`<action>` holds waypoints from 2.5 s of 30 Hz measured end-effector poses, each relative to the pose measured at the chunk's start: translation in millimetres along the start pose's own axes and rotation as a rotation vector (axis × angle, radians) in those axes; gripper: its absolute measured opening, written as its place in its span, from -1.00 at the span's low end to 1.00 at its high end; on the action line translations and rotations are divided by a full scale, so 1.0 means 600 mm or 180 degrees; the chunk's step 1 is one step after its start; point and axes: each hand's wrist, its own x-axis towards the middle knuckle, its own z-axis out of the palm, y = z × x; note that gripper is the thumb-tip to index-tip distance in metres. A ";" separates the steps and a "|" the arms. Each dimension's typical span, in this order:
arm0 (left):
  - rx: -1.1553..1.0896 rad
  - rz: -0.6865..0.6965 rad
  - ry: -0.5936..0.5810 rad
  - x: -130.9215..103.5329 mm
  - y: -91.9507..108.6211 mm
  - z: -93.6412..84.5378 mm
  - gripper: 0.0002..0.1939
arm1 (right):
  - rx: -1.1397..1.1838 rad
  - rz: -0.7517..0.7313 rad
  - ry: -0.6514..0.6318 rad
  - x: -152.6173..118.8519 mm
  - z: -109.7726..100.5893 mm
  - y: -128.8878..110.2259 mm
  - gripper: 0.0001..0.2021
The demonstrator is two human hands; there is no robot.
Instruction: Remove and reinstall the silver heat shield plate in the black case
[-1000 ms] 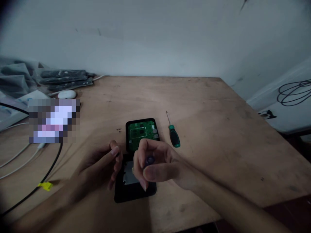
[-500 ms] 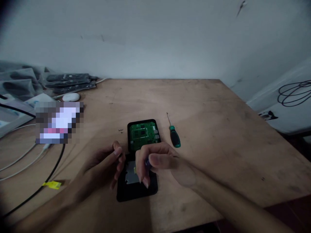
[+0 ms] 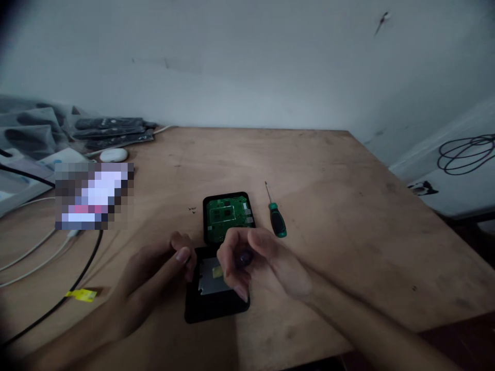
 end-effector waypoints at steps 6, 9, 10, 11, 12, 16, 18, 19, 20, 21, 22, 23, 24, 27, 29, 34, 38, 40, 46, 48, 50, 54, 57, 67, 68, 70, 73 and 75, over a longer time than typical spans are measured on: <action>0.0627 0.0251 0.0057 -0.002 0.001 -0.001 -0.65 | -0.0211 -0.0159 -0.0092 0.001 -0.011 0.007 -0.49; 0.0790 0.0285 0.0167 0.000 0.004 0.001 -0.67 | -0.0258 -0.0143 -0.0128 0.001 -0.015 0.009 -0.51; 0.0860 0.0328 0.0180 0.001 0.005 0.001 -0.68 | -0.0254 -0.0110 -0.0143 0.002 -0.015 0.009 -0.53; 0.0940 0.0377 0.0181 0.001 0.006 0.001 -0.69 | -0.0227 -0.0073 -0.0154 0.002 -0.015 0.009 -0.55; 0.1024 0.0434 0.0172 0.001 0.007 0.000 -0.71 | -0.0172 -0.0044 -0.0167 0.002 -0.014 0.009 -0.57; 0.1291 0.0617 -0.0001 0.001 0.008 -0.004 -0.76 | 0.0040 -0.0020 -0.0179 0.002 -0.012 0.011 -0.58; 0.1386 0.0664 -0.0044 0.001 0.006 -0.005 -0.76 | 0.0084 -0.0035 -0.0175 0.001 -0.011 0.012 -0.57; 0.1428 0.0654 -0.0029 0.001 0.005 -0.005 -0.76 | 0.0106 -0.0040 -0.0173 0.001 -0.011 0.012 -0.57; 0.1458 0.0633 -0.0003 0.001 0.004 -0.005 -0.76 | 0.0124 -0.0037 -0.0182 0.000 -0.011 0.012 -0.56; 0.1477 0.0603 0.0022 0.001 0.003 -0.005 -0.75 | 0.0126 -0.0029 -0.0197 0.000 -0.011 0.012 -0.57; 0.1484 0.0580 0.0041 0.001 0.002 -0.004 -0.75 | 0.0098 -0.0021 -0.0204 0.000 -0.011 0.011 -0.58; 0.1479 0.0571 0.0061 0.001 0.001 -0.004 -0.75 | 0.0042 -0.0024 -0.0204 -0.001 -0.011 0.010 -0.59; 0.1465 0.0566 0.0063 0.001 0.000 -0.004 -0.75 | -0.0032 -0.0051 -0.0199 -0.001 -0.011 0.008 -0.57; 0.1395 0.0532 0.0084 0.001 -0.001 -0.003 -0.74 | -0.0285 -0.0152 -0.0142 -0.001 -0.012 0.004 -0.46; 0.1320 0.0502 0.0108 0.001 -0.001 -0.003 -0.76 | -0.0406 -0.0171 -0.0142 -0.001 -0.013 0.003 -0.48; 0.1260 0.0561 0.0118 0.003 0.005 -0.002 -0.78 | -0.0303 -0.0185 -0.0219 0.003 -0.012 0.005 -0.60; 0.1339 0.0579 0.0131 0.005 0.009 -0.002 -0.76 | -0.0009 -0.0036 -0.0204 0.000 -0.009 0.009 -0.60; 0.1336 0.0538 0.0126 0.003 0.007 -0.002 -0.77 | 0.0050 -0.0009 -0.0200 -0.002 -0.008 0.008 -0.57; 0.1409 0.0534 0.0038 0.002 0.000 -0.004 -0.77 | -0.0268 -0.0087 -0.0140 -0.003 -0.005 0.000 -0.42; 0.1478 0.0563 0.0035 0.003 0.002 -0.004 -0.75 | -0.0313 -0.0126 -0.0092 -0.002 -0.006 0.000 -0.44; 0.1523 0.0603 0.0031 0.004 0.003 -0.003 -0.74 | -0.0301 -0.0106 -0.0103 -0.001 -0.008 0.002 -0.50; 0.1545 0.0621 -0.0006 0.004 0.004 -0.003 -0.74 | -0.0053 -0.0088 -0.0200 -0.001 -0.010 0.012 -0.64; 0.1548 0.0612 0.0002 0.004 0.004 -0.002 -0.72 | 0.0133 -0.0053 -0.0223 -0.001 -0.007 0.016 -0.61; 0.1553 0.0724 0.0011 0.005 0.000 -0.002 -0.74 | -0.0256 -0.0025 -0.0184 -0.007 -0.012 0.003 -0.42; 0.1548 0.0726 0.0013 0.005 0.000 -0.002 -0.74 | -0.0302 -0.0055 -0.0200 -0.006 -0.013 0.003 -0.41; 0.1560 0.0732 0.0029 0.005 0.002 -0.001 -0.74 | -0.0305 -0.0078 -0.0232 -0.004 -0.014 0.006 -0.45; 0.1601 0.0723 0.0043 0.007 0.005 -0.001 -0.74 | -0.0187 -0.0092 -0.0269 0.000 -0.013 0.010 -0.57; 0.1613 0.0765 0.0059 0.008 0.007 0.000 -0.74 | -0.0090 -0.0077 -0.0306 0.001 -0.012 0.012 -0.62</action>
